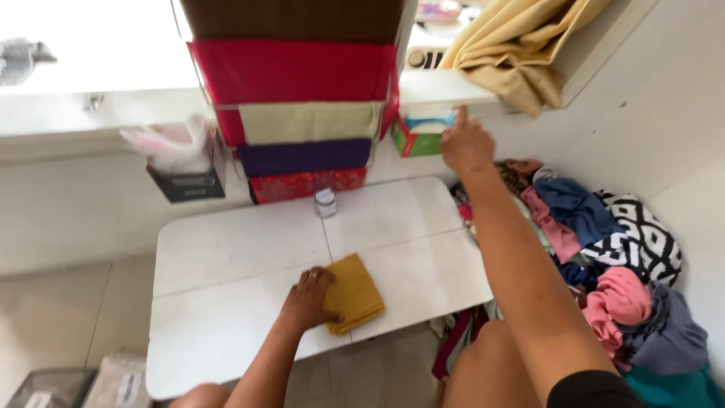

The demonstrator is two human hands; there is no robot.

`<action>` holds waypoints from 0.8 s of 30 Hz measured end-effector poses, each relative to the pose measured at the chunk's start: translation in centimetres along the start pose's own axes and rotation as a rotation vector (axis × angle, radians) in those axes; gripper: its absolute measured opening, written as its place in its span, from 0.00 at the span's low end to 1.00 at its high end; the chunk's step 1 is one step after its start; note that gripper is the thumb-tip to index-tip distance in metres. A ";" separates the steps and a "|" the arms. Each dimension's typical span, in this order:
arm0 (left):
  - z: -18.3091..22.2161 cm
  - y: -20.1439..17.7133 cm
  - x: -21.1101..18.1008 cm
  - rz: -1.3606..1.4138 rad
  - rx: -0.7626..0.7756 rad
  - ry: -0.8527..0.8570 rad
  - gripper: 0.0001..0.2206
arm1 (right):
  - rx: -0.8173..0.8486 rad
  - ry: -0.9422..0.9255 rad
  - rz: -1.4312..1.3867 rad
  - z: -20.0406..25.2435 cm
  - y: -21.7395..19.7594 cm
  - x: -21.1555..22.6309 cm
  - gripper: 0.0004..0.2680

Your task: Cleaning a hijab with a lint roller, folding it, and placing it into a plastic bag for shipping.

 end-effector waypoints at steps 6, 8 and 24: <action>0.7 0.0 -0.3 -0.053 -0.005 0.037 0.38 | -0.140 -0.372 -0.157 10.6 -9.7 5.2 0.14; 1.3 0.3 -0.3 -0.058 -0.020 0.040 0.39 | -0.037 -0.613 -0.273 13.8 -7.4 7.5 0.14; 1.1 -2.3 0.7 0.121 0.008 0.009 0.42 | 0.582 -1.022 0.058 21.5 5.0 17.0 0.14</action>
Point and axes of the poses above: each hand's wrist, its own z-axis away from the middle knuckle, its own y-axis out of the palm, x = y × z, the point moved 8 cm from there along -z, towards the middle knuckle, and after that the axes turned 11 degrees about z, right-handed, at the moved point
